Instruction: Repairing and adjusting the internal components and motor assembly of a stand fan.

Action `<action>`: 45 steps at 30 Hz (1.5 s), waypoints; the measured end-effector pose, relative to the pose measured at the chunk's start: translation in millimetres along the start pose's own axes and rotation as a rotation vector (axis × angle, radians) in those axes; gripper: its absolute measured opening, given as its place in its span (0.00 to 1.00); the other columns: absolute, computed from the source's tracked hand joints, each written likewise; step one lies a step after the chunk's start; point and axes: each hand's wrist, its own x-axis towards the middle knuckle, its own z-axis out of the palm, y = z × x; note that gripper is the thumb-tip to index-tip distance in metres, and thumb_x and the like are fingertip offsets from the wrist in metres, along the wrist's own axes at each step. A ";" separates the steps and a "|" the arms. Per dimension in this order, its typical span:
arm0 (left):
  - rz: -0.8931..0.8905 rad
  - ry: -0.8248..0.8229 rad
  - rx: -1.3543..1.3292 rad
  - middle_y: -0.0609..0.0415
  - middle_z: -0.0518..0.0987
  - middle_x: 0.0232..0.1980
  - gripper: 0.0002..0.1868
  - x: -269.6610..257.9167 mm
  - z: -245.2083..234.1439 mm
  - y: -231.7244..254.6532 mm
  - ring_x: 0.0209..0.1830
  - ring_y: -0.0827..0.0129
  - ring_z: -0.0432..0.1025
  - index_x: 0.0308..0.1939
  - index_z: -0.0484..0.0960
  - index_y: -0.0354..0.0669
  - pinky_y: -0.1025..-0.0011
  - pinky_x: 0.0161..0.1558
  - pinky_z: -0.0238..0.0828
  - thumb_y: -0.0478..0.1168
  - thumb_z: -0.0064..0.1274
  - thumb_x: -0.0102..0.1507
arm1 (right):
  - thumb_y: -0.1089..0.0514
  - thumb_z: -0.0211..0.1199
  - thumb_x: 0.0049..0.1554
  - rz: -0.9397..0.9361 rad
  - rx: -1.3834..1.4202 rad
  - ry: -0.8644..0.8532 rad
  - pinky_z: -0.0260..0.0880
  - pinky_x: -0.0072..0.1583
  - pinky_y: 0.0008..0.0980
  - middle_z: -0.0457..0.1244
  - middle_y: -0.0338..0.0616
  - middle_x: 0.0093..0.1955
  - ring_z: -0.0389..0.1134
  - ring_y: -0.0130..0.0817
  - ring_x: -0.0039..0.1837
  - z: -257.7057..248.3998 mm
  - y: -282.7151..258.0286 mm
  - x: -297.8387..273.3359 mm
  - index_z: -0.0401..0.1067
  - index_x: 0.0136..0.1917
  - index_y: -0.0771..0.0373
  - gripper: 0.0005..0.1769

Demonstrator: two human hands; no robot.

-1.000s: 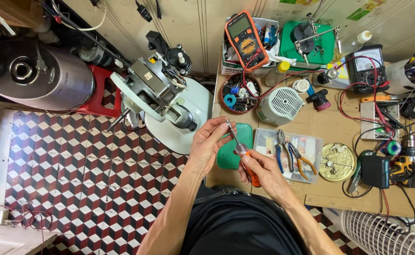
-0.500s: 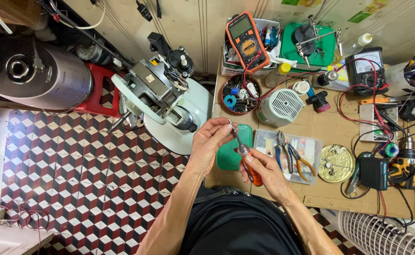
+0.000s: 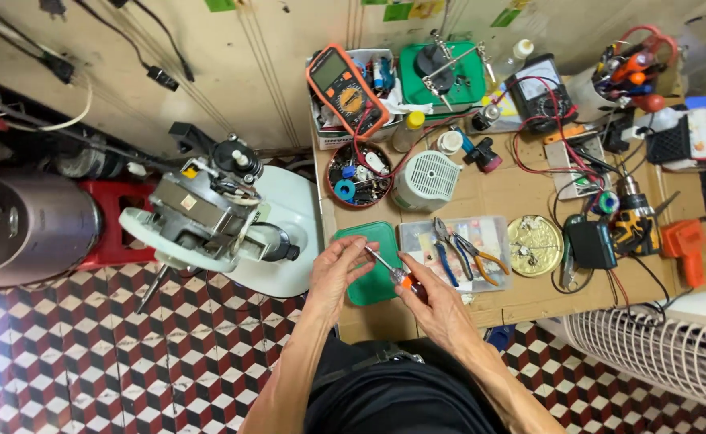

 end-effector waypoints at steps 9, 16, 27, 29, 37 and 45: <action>-0.190 -0.145 0.096 0.49 0.85 0.51 0.17 33.7 39.2 -32.8 0.52 0.67 0.79 0.53 0.78 0.40 0.67 0.56 0.76 0.46 0.56 0.65 | 0.51 0.56 0.64 -0.074 0.058 0.093 0.64 0.66 0.41 0.61 0.60 0.72 0.65 0.53 0.70 -11.2 48.9 -13.7 0.53 0.80 0.55 0.34; -0.121 0.007 0.078 0.46 0.85 0.47 0.16 58.1 103.5 -97.4 0.44 0.68 0.79 0.51 0.76 0.37 0.69 0.49 0.78 0.43 0.59 0.65 | 0.47 0.59 0.60 0.282 0.112 0.059 0.71 0.55 0.35 0.70 0.57 0.48 0.70 0.43 0.50 -86.8 85.4 -37.0 0.61 0.78 0.51 0.34; -0.132 0.024 0.340 0.53 0.82 0.39 0.14 151.0 202.7 -276.4 0.33 0.74 0.73 0.50 0.83 0.30 0.78 0.36 0.71 0.38 0.59 0.65 | 0.46 0.60 0.60 0.453 0.217 0.219 0.66 0.41 0.29 0.66 0.42 0.38 0.65 0.27 0.37 -222.4 329.3 -61.7 0.69 0.70 0.59 0.28; -0.079 0.012 0.412 0.52 0.81 0.35 0.14 165.6 211.1 -291.4 0.28 0.74 0.69 0.50 0.84 0.28 0.77 0.29 0.65 0.38 0.59 0.67 | 0.47 0.60 0.60 0.488 0.249 0.212 0.64 0.38 0.28 0.64 0.43 0.36 0.62 0.26 0.34 -239.5 341.6 -54.0 0.69 0.71 0.59 0.28; -0.087 0.143 0.921 0.55 0.82 0.27 0.12 191.6 265.9 -280.9 0.23 0.76 0.73 0.42 0.88 0.34 0.73 0.27 0.72 0.41 0.58 0.64 | 0.48 0.61 0.61 0.444 0.372 0.054 0.61 0.34 0.30 0.58 0.43 0.32 0.57 0.27 0.30 -241.8 371.9 -13.9 0.70 0.70 0.60 0.27; 0.268 -0.057 1.594 0.39 0.84 0.41 0.13 195.1 249.7 -288.8 0.40 0.47 0.80 0.49 0.86 0.43 0.55 0.44 0.77 0.41 0.54 0.63 | 0.46 0.61 0.58 0.525 0.393 0.034 0.66 0.36 0.32 0.62 0.40 0.33 0.62 0.29 0.30 -239.9 368.2 -13.8 0.68 0.70 0.54 0.29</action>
